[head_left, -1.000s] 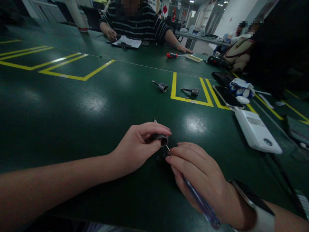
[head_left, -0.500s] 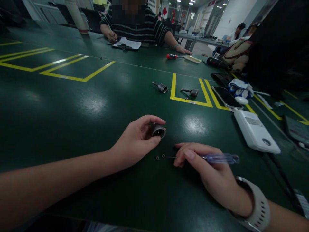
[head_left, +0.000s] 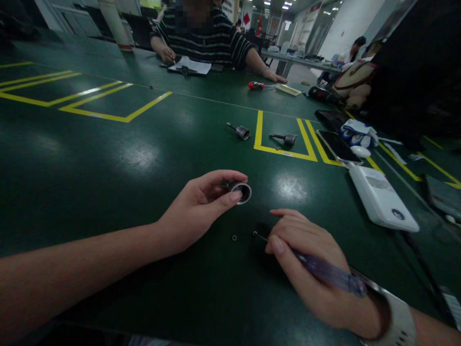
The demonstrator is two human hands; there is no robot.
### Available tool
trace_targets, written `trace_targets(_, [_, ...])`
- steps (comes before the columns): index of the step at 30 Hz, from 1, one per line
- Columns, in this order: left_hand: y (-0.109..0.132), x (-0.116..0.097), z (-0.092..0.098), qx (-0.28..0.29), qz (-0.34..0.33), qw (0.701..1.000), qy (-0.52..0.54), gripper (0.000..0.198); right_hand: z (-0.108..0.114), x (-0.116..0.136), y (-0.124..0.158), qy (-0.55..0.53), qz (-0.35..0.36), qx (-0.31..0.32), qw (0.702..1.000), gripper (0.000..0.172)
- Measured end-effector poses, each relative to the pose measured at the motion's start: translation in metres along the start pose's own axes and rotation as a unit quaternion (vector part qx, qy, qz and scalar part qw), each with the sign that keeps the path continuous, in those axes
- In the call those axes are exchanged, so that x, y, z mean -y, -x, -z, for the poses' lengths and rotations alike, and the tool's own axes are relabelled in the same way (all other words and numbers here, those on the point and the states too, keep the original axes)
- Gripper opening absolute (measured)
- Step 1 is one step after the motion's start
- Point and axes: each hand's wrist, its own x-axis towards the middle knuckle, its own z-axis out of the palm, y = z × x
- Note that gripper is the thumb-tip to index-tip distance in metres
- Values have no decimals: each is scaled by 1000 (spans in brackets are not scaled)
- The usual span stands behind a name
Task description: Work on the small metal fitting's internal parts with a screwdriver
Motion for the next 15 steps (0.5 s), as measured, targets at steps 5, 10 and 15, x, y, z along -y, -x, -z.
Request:
trace_targets(5, [2,0,-1,-2,4,1000,-4,29,-3,-7,0,81,37,-2,996,13])
trace_targets(10, [1,2,-1,1,7,1000,-21,36,-3,-7,0,84,75,-55,992,16])
trace_targets(15, [0,3,-2,0,-12,999,-39,35,0,-1,0,93,154,-81,980,18])
